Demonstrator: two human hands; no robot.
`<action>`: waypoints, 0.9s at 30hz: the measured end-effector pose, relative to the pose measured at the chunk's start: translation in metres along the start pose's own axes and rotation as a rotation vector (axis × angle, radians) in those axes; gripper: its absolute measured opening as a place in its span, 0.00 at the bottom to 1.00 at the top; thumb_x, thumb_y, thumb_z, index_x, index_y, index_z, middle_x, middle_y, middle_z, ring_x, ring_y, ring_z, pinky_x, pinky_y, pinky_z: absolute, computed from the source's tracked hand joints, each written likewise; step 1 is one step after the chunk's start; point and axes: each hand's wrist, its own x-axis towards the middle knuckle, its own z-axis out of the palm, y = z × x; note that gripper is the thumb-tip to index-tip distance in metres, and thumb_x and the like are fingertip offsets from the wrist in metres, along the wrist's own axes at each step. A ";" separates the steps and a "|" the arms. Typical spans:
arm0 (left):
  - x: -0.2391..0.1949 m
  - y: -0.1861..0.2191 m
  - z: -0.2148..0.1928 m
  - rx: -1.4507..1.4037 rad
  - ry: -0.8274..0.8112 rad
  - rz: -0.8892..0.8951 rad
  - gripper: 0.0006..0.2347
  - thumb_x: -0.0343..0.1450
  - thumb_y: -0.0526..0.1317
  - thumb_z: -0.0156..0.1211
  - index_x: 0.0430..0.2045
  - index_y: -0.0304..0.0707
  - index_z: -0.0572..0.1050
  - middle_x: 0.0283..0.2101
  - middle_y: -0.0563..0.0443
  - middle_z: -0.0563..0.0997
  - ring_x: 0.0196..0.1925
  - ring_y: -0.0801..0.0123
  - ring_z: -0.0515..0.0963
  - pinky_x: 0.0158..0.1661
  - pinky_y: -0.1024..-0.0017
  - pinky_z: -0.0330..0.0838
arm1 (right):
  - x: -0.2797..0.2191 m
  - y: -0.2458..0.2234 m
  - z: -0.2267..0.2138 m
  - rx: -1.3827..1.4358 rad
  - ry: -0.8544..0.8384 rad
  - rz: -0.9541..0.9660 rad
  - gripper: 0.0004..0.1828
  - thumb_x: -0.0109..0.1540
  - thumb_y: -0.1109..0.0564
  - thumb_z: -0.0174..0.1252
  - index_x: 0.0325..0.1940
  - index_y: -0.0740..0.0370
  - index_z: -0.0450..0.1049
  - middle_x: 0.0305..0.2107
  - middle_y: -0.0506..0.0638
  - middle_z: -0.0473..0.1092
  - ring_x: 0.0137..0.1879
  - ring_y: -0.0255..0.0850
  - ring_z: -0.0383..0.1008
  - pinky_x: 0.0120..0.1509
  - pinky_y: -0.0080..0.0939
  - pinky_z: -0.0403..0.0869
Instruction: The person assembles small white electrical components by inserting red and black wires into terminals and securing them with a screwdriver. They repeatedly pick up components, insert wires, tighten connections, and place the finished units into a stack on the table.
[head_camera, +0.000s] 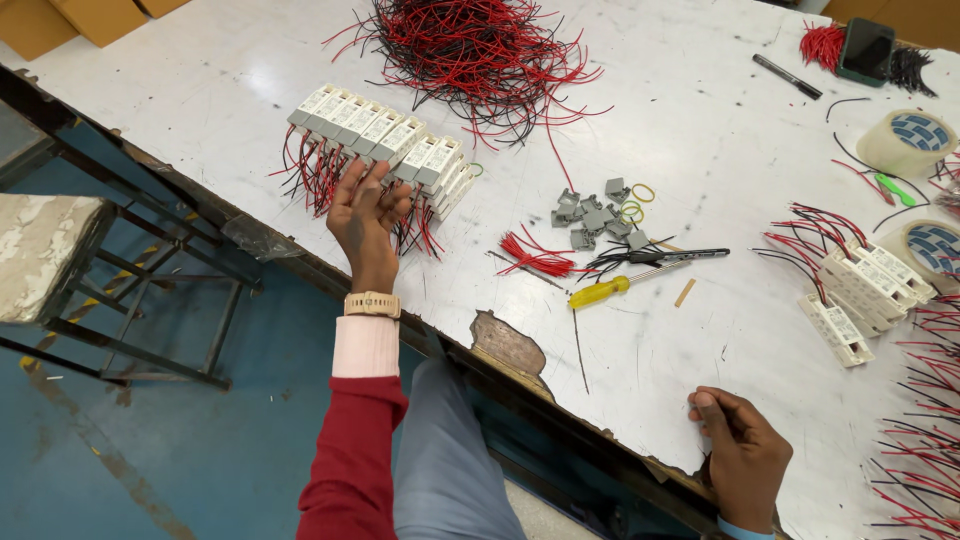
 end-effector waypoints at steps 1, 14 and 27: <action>-0.001 -0.002 -0.001 0.045 -0.001 0.008 0.18 0.73 0.33 0.56 0.59 0.27 0.68 0.49 0.39 0.83 0.34 0.62 0.86 0.31 0.72 0.81 | 0.000 0.000 0.000 0.001 0.003 -0.003 0.10 0.66 0.59 0.63 0.47 0.70 0.81 0.34 0.54 0.79 0.38 0.35 0.78 0.42 0.33 0.73; 0.075 -0.002 0.017 1.561 0.000 0.557 0.29 0.62 0.54 0.76 0.54 0.39 0.75 0.65 0.31 0.62 0.72 0.35 0.51 0.67 0.31 0.34 | -0.001 -0.001 0.000 0.002 0.013 0.039 0.11 0.65 0.59 0.64 0.46 0.70 0.81 0.32 0.54 0.79 0.38 0.36 0.78 0.40 0.34 0.73; -0.124 -0.053 0.080 0.830 -0.699 0.550 0.14 0.72 0.37 0.66 0.51 0.37 0.76 0.59 0.45 0.77 0.70 0.54 0.71 0.77 0.50 0.54 | 0.006 0.012 -0.001 0.083 -0.040 -0.050 0.11 0.63 0.56 0.65 0.43 0.67 0.82 0.28 0.49 0.79 0.34 0.33 0.76 0.40 0.32 0.76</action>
